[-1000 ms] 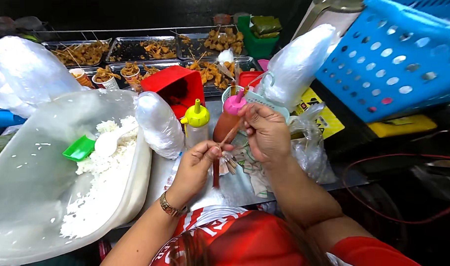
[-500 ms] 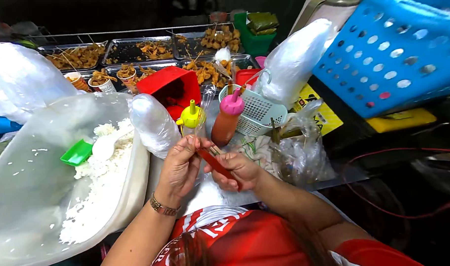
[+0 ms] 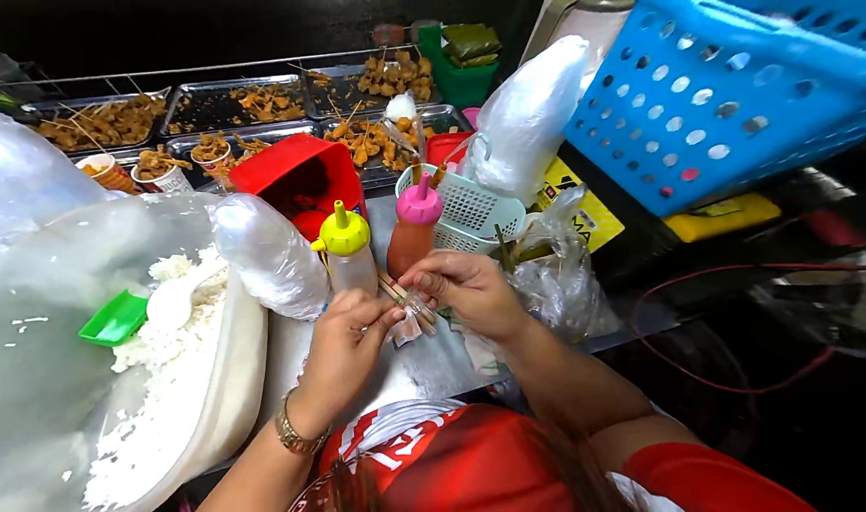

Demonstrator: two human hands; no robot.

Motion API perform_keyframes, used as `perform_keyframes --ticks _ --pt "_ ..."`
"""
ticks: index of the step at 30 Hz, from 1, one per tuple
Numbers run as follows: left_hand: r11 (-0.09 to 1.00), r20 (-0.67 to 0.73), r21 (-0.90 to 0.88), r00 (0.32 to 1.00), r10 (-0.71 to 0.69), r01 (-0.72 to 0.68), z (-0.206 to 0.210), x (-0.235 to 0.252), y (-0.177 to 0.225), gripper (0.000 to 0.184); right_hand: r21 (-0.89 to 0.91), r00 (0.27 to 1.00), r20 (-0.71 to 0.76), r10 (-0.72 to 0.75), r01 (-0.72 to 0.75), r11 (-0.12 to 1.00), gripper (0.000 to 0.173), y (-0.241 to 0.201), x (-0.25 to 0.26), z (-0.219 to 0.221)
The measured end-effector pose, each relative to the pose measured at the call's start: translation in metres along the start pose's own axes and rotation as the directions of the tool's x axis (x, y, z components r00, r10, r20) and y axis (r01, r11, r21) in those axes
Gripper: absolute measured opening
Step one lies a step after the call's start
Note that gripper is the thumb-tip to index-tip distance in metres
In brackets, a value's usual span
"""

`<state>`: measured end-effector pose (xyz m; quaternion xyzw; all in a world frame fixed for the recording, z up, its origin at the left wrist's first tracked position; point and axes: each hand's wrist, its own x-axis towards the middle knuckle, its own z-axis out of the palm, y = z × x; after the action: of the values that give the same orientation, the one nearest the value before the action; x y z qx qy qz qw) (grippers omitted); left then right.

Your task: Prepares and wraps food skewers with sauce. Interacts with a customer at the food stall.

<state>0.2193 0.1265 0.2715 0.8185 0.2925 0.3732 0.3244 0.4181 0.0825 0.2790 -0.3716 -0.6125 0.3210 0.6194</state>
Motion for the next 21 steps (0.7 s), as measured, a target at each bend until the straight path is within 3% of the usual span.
perform_keyframes --ticks 3,5,6,8,9,11,12,14,16,19,21 --pt "0.997 -0.063 0.072 0.997 -0.035 0.04 -0.011 0.002 0.008 0.018 -0.161 0.954 -0.05 -0.296 0.285 0.945 0.008 0.004 -0.014 0.006" --pt "0.99 -0.121 -0.081 0.984 -0.128 0.119 -0.015 0.006 0.017 0.01 -0.083 0.937 -0.017 -0.35 0.347 0.934 0.007 0.011 -0.026 0.017" --pt "0.968 -0.137 -0.219 0.978 -0.158 0.126 -0.015 0.008 0.02 0.008 0.04 0.951 0.013 -0.309 0.308 0.951 0.006 0.014 -0.032 0.026" --pt "0.869 -0.095 -0.489 0.986 -0.14 0.077 -0.016 0.009 0.022 0.012 0.386 0.992 0.095 -0.087 0.044 0.921 0.006 0.019 -0.041 0.045" --pt "0.816 -0.05 -0.577 0.995 -0.089 0.044 -0.017 0.009 0.019 0.013 0.532 0.985 0.158 0.073 -0.147 0.834 0.011 0.019 -0.04 0.05" --pt "0.781 0.049 -0.625 0.997 0.061 -0.017 -0.025 0.01 0.01 0.006 0.643 0.901 0.276 0.334 -0.432 0.633 0.026 0.015 -0.028 0.048" --pt "0.796 0.089 -0.603 0.988 0.129 -0.049 -0.029 0.011 0.005 0.006 0.644 0.876 0.278 0.394 -0.474 0.6 0.029 0.015 -0.02 0.044" --pt "0.864 0.179 -0.498 0.967 0.181 -0.07 -0.037 0.012 -0.002 0.011 0.598 0.914 0.2 0.354 -0.4 0.695 0.02 0.02 -0.007 0.031" --pt "0.91 0.249 -0.414 0.964 0.089 0.023 -0.04 0.013 -0.004 0.011 0.458 0.96 0.076 0.27 -0.274 0.846 0.016 0.016 0.005 0.022" --pt "0.824 0.198 -0.452 0.939 -0.281 0.342 -0.03 0.013 0.012 0.016 0.111 1.0 -0.018 0.017 -0.015 0.994 0.012 0.01 0.008 0.022" --pt "0.748 0.061 -0.51 0.886 -0.46 0.424 -0.016 0.011 0.018 0.017 -0.2 0.959 0.041 -0.28 0.282 0.938 0.003 0.014 0.0 0.03"
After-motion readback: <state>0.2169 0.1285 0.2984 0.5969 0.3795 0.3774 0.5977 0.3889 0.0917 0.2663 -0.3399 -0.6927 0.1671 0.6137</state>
